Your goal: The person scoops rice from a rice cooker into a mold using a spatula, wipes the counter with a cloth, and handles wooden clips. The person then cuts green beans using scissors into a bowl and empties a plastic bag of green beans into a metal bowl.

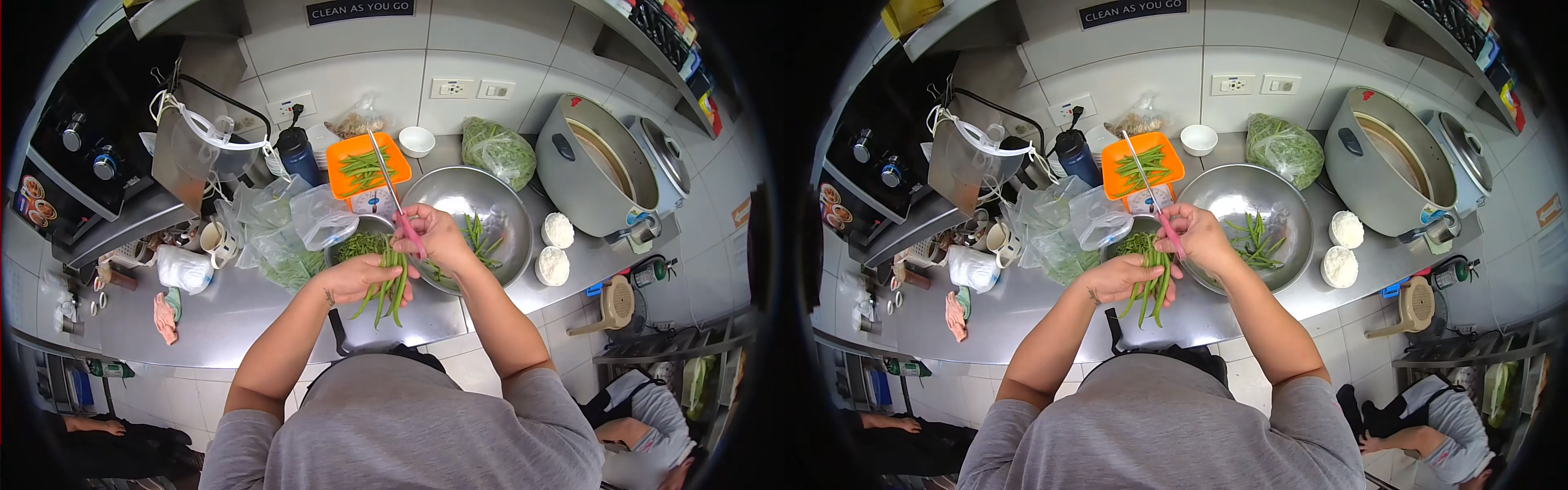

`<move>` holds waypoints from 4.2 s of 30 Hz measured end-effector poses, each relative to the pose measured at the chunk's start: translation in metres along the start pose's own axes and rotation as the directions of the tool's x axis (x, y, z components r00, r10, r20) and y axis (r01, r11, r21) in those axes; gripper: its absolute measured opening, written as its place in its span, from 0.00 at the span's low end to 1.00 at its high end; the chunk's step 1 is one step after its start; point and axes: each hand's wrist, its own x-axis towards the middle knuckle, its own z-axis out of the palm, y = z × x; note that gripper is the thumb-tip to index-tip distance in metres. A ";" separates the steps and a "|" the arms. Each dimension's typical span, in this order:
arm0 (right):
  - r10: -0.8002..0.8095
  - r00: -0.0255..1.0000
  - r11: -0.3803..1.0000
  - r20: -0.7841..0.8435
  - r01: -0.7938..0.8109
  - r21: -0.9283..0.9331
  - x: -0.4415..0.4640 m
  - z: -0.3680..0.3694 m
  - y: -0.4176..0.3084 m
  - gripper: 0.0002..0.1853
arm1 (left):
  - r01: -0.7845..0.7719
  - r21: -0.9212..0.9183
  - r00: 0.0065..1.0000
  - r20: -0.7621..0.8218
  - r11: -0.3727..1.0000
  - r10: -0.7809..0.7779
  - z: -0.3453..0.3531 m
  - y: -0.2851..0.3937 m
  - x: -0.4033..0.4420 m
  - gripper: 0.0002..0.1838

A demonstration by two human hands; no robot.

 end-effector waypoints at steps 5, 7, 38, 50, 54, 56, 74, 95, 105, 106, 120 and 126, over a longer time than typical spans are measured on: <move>0.036 0.999 0.999 -0.005 -0.036 0.036 -0.001 0.004 -0.007 0.26 | 0.085 0.098 0.996 0.033 0.992 -0.088 -0.008 0.000 -0.002 0.19; 0.037 0.999 0.998 -0.003 -0.037 0.060 0.002 0.003 -0.007 0.27 | 0.096 0.110 0.994 0.042 0.989 -0.102 -0.007 0.001 -0.003 0.19; -0.054 0.980 0.991 -0.192 0.075 0.107 -0.020 0.042 0.035 0.28 | 0.113 0.155 0.976 -0.203 0.981 -0.081 -0.023 -0.007 -0.016 0.13; 0.354 0.876 0.885 0.327 -0.202 -0.418 -0.083 0.005 0.117 0.35 | 0.524 0.157 0.851 -0.066 0.837 -0.521 -0.077 -0.008 -0.027 0.22; 0.329 0.896 0.896 0.299 -0.196 -0.399 -0.070 -0.001 0.108 0.31 | 0.611 0.247 0.776 -0.001 0.752 -0.630 -0.081 -0.007 -0.008 0.25; 0.390 0.875 0.893 0.287 -0.283 -0.351 -0.068 -0.005 0.109 0.30 | 0.632 0.261 0.755 0.006 0.730 -0.656 -0.088 -0.008 -0.001 0.25; 0.491 0.797 0.768 0.351 -0.206 -0.606 -0.060 -0.012 0.107 0.39 | 0.629 0.191 0.777 -0.131 0.754 -0.615 -0.105 -0.011 0.004 0.20; 0.390 0.887 0.903 0.247 -0.316 -0.291 -0.061 -0.007 0.129 0.23 | 0.674 0.241 0.730 -0.074 0.698 -0.679 -0.110 -0.010 0.011 0.20; 0.341 0.814 0.940 0.469 -0.295 -0.172 -0.080 0.053 0.144 0.43 | -0.725 -0.035 0.354 -0.876 0.688 0.329 -0.076 -0.008 0.010 0.08; 0.317 0.839 0.948 0.442 -0.293 -0.124 -0.078 0.059 0.142 0.44 | -0.790 0.002 0.247 -0.914 0.613 0.322 -0.074 -0.014 0.012 0.08; 0.356 0.928 0.934 0.109 -0.358 -0.004 -0.063 0.064 0.137 0.26 | -0.743 -0.072 0.301 -0.924 0.666 0.236 -0.054 -0.073 0.011 0.07; 0.333 0.941 0.943 0.054 -0.333 -0.011 -0.072 0.066 0.136 0.26 | -0.750 -0.018 0.200 -0.959 0.661 0.200 -0.057 -0.065 0.013 0.06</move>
